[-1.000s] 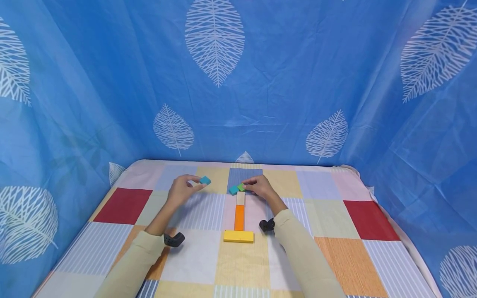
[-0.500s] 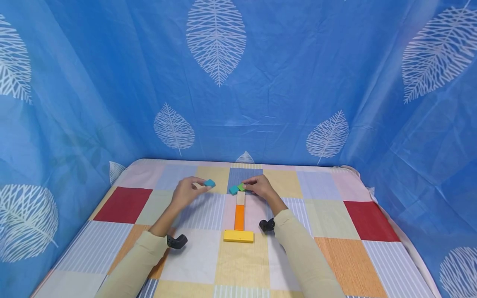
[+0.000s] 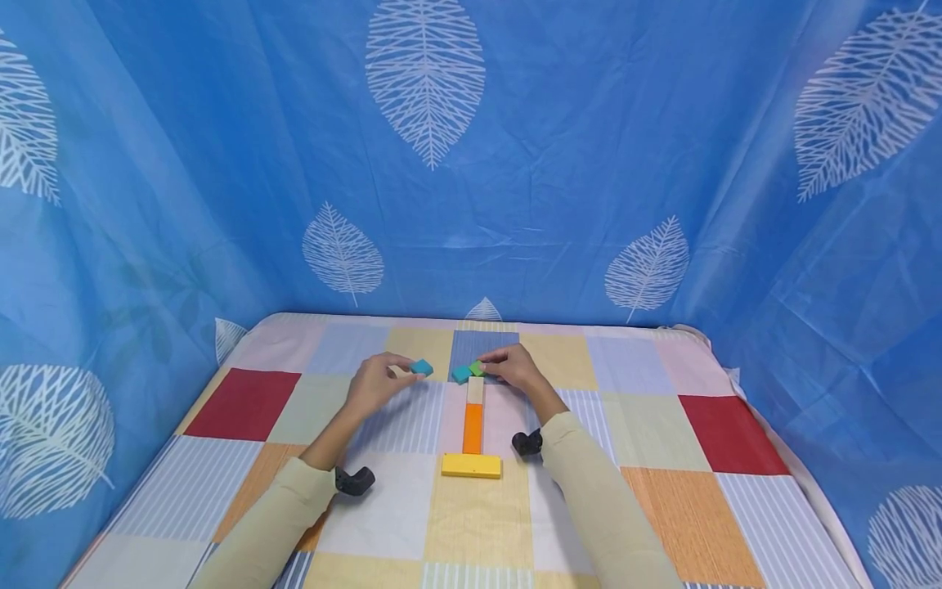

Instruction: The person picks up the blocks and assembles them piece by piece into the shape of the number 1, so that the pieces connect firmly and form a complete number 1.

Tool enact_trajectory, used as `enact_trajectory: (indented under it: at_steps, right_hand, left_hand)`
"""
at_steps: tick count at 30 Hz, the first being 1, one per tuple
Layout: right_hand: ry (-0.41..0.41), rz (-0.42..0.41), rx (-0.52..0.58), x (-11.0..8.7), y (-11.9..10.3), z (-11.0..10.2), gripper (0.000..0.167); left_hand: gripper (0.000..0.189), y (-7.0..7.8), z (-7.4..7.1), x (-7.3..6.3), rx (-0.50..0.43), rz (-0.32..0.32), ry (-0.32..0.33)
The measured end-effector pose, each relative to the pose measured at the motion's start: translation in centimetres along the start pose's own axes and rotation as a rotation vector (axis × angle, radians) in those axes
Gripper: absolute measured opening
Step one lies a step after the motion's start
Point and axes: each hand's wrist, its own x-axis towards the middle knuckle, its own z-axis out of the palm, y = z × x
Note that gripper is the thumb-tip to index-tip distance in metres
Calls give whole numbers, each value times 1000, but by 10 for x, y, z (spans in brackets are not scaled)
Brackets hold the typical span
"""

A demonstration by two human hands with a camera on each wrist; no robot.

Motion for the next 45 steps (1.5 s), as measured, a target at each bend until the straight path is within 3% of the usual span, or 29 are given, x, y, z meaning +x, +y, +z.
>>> enact_trajectory:
  at_steps: [11,18,23,32,45]
  right_hand:
    - [-1,7,-11,2,1,-1,26]
    - [-7,7,-16,0,-1,-2,26]
    - [6,-12,-19,1,-1,-2,25]
    - [21,-2,-19,0,2,2,23]
    - [18,-25,-5,-2,1,1,22]
  left_hand:
    - [30,7,12,-5,5,31,-65]
    - [31,8,20,-5,33,4,-94]
    - [30,9,22,-4,27,-3,-99]
    - [29,8,31,-6,4,42,-117]
    - [30,16,45,1,12,5,-138]
